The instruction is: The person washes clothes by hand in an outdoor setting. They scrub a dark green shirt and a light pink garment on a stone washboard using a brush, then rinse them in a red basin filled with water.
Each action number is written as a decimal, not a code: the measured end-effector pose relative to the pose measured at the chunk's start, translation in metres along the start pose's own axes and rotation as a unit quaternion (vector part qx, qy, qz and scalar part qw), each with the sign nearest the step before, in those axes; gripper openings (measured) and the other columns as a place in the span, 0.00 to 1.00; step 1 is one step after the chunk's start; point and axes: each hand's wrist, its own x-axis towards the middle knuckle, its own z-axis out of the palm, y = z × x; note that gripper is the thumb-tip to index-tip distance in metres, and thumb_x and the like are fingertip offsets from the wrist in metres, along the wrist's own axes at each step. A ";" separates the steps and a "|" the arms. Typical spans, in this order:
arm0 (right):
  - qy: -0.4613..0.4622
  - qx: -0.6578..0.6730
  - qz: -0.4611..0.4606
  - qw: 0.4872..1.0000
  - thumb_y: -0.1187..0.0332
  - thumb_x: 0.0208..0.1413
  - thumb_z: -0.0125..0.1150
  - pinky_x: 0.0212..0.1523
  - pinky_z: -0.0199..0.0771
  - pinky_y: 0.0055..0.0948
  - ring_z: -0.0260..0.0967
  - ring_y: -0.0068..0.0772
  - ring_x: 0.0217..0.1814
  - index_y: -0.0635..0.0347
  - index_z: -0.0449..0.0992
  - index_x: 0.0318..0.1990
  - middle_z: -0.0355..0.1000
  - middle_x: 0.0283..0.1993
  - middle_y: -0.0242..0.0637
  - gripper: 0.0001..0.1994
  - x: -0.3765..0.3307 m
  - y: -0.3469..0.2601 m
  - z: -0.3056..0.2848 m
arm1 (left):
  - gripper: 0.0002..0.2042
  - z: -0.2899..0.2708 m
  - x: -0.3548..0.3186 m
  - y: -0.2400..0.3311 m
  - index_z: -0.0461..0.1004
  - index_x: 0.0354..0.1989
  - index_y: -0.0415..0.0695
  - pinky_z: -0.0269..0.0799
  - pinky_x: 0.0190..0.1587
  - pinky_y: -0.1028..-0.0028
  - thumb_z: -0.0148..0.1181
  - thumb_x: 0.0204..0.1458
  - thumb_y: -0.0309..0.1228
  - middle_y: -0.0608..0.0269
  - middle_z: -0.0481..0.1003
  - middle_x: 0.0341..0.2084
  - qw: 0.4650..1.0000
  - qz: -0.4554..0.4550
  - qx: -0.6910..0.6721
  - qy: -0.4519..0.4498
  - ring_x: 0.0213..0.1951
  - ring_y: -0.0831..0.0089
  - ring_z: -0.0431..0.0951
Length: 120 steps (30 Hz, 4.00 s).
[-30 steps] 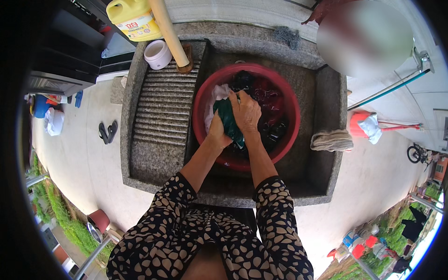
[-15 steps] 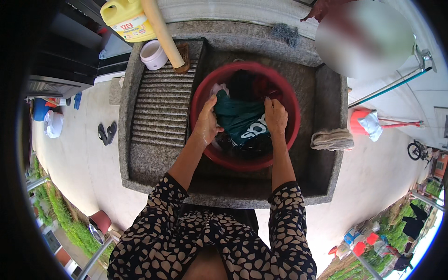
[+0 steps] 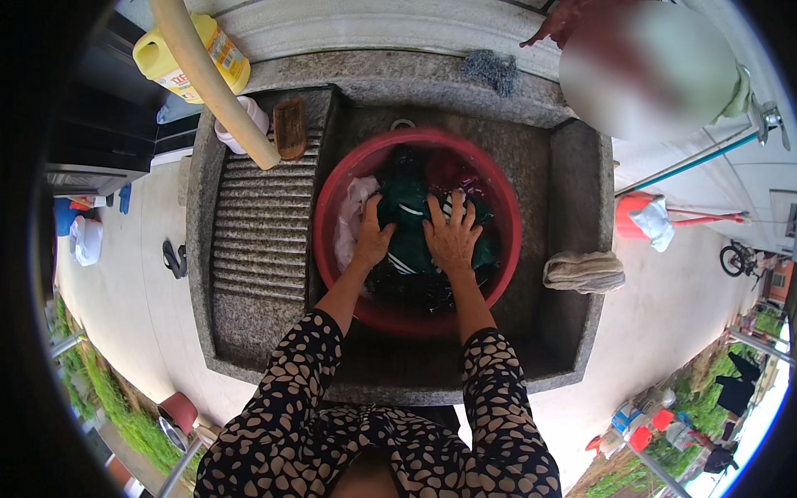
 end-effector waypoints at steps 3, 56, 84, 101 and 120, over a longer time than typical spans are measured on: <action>-0.070 -0.021 -0.001 0.997 0.57 0.48 0.62 0.51 0.58 0.69 0.45 0.57 0.66 0.39 0.67 0.58 0.48 0.66 0.41 0.26 0.001 0.006 0.018 | 0.27 -0.004 -0.001 -0.006 0.60 0.55 0.41 0.59 0.57 0.67 0.62 0.45 0.26 0.47 0.65 0.52 0.995 -0.028 0.091 -0.016 0.57 0.55 0.64; 0.047 0.324 -0.135 0.935 0.68 0.36 0.60 0.37 0.62 0.36 0.58 0.45 0.37 0.56 0.74 0.35 0.55 0.35 0.41 0.14 -0.067 -0.132 -0.155 | 0.23 -0.043 -0.033 0.118 0.77 0.35 0.45 0.73 0.43 0.71 0.48 0.56 0.55 0.66 0.78 0.32 0.623 -0.290 -0.689 -0.230 0.34 0.68 0.77; -0.156 0.640 0.205 0.724 0.71 0.49 0.54 0.48 0.70 0.39 0.70 0.46 0.44 0.58 0.65 0.46 0.69 0.40 0.45 0.15 0.016 0.006 -0.098 | 0.23 -0.071 -0.039 0.122 0.69 0.50 0.45 0.77 0.32 0.53 0.54 0.53 0.50 0.61 0.71 0.45 0.861 -0.354 -0.346 0.114 0.45 0.61 0.75; -0.170 0.142 -0.032 0.975 0.77 0.42 0.55 0.51 0.66 0.40 0.64 0.45 0.51 0.49 0.67 0.56 0.67 0.49 0.45 0.28 0.014 0.030 -0.005 | 0.28 0.017 -0.023 0.017 0.60 0.63 0.58 0.40 0.65 0.49 0.55 0.52 0.45 0.54 0.60 0.60 0.881 -0.011 0.436 -0.184 0.62 0.55 0.57; -0.085 0.196 -0.105 0.971 0.80 0.37 0.58 0.42 0.70 0.46 0.67 0.45 0.46 0.52 0.66 0.55 0.71 0.43 0.39 0.31 0.008 0.024 -0.089 | 0.24 -0.004 -0.050 0.054 0.66 0.54 0.47 0.56 0.58 0.56 0.61 0.46 0.33 0.58 0.66 0.53 0.957 0.129 0.253 -0.058 0.56 0.57 0.63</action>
